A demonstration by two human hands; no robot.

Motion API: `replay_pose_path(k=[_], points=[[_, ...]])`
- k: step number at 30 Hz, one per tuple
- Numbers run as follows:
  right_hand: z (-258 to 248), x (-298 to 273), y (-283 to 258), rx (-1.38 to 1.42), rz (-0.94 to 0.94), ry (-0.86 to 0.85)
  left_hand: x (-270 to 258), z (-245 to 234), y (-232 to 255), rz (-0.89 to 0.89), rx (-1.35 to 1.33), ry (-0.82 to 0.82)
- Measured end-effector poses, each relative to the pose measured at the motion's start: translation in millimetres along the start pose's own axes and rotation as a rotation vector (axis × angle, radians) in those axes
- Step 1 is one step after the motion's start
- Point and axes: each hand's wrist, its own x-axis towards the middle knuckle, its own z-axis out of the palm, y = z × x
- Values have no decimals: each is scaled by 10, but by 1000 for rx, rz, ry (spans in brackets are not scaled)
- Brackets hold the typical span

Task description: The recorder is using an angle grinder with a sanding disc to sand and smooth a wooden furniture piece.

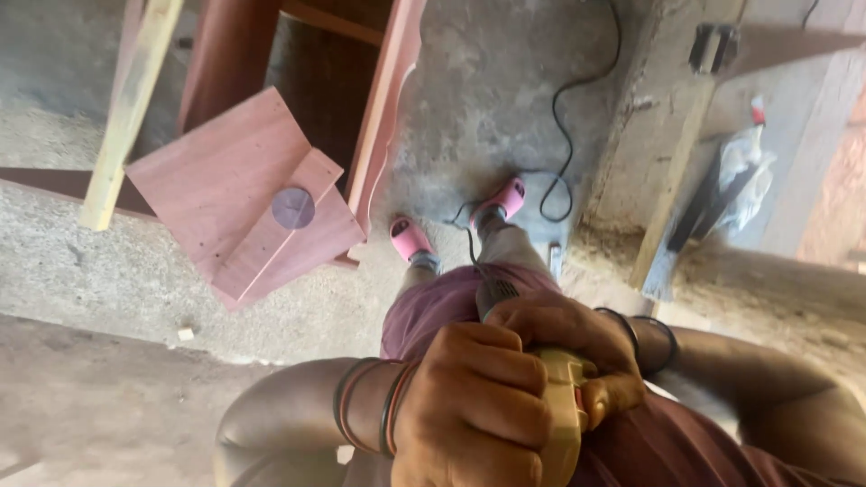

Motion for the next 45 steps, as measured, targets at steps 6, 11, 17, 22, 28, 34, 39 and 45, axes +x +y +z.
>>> replay_pose_path(k=[6, 11, 17, 22, 28, 34, 39, 45], points=[[53, 128, -116, -123, -55, 51, -78, 115, 163, -411, -251, 262], [22, 39, -140, 8, 96, 30, -33, 161, 263, -682, -390, 519], [-67, -354, 179, 67, 163, -5, 221, -253, -129, -136, -36, 330], [-86, -380, 169, 64, 168, 24, 177, -199, -243, 168, 125, 75], [-85, -466, 232, 66, 160, 97, 66, 140, -36, -262, -275, 402], [-42, -440, 166, 59, 147, 148, 53, 140, 87, -411, -198, 416], [79, -447, 94, 78, 150, 182, 10, 194, 123, -452, -202, 336], [173, -442, 65, 97, 152, 219, -25, 243, 197, -494, -177, 359]])
